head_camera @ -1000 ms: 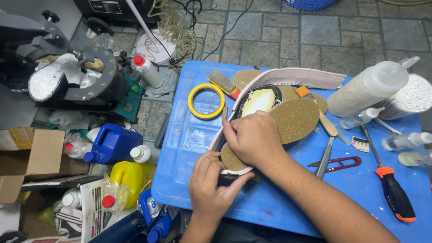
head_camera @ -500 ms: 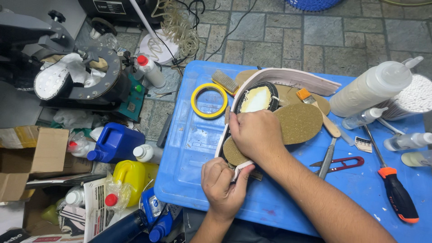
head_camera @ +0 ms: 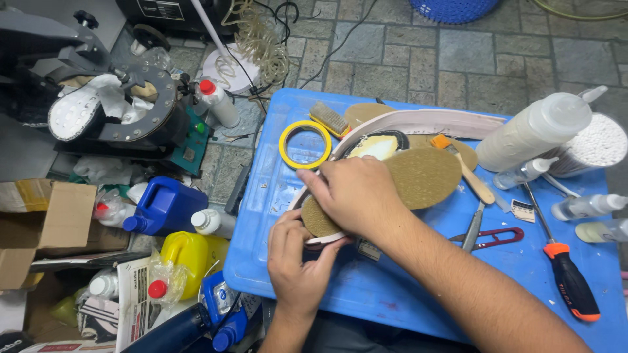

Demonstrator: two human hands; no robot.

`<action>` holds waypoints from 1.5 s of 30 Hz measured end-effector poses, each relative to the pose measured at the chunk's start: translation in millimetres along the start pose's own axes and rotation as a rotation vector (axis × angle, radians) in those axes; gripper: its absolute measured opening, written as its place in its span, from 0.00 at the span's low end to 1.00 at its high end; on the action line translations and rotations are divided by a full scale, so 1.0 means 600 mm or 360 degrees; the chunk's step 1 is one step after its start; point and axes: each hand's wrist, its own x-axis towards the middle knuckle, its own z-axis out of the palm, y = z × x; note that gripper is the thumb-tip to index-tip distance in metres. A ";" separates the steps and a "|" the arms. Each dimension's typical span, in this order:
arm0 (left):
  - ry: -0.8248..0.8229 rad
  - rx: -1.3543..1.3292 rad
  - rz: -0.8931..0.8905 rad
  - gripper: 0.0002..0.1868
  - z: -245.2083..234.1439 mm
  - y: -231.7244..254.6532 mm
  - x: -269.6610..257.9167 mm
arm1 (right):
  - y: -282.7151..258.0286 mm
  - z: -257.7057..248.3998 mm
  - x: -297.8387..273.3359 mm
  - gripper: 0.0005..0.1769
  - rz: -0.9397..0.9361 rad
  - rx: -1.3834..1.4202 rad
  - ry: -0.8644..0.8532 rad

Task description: The person repairs a black sneaker by removing the old sole and applying a new one. They use a metal tool to pry and cut the old sole away, then fit a new beige sole onto the shoe's base. The person uses a knife to trim the edges of the new sole for a precise fit.

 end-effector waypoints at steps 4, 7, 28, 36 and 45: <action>0.0125 -0.0115 0.0054 0.25 -0.013 -0.024 -0.001 | -0.006 -0.034 0.009 0.27 -0.0431 0.0234 -0.0265; 0.0121 -0.0093 0.0093 0.26 -0.034 -0.040 0.003 | -0.015 -0.050 0.014 0.30 -0.0557 0.0192 -0.0494; 0.0155 0.0220 0.0146 0.21 -0.023 -0.040 0.001 | -0.028 0.013 0.005 0.28 0.0478 0.0349 -0.0370; -0.0178 0.0696 0.0188 0.32 -0.061 0.007 0.040 | -0.023 0.019 0.003 0.28 0.0271 0.0327 -0.0356; 0.0041 0.0386 0.0186 0.19 -0.018 -0.031 0.015 | -0.013 0.027 0.003 0.28 0.0529 0.0475 -0.0342</action>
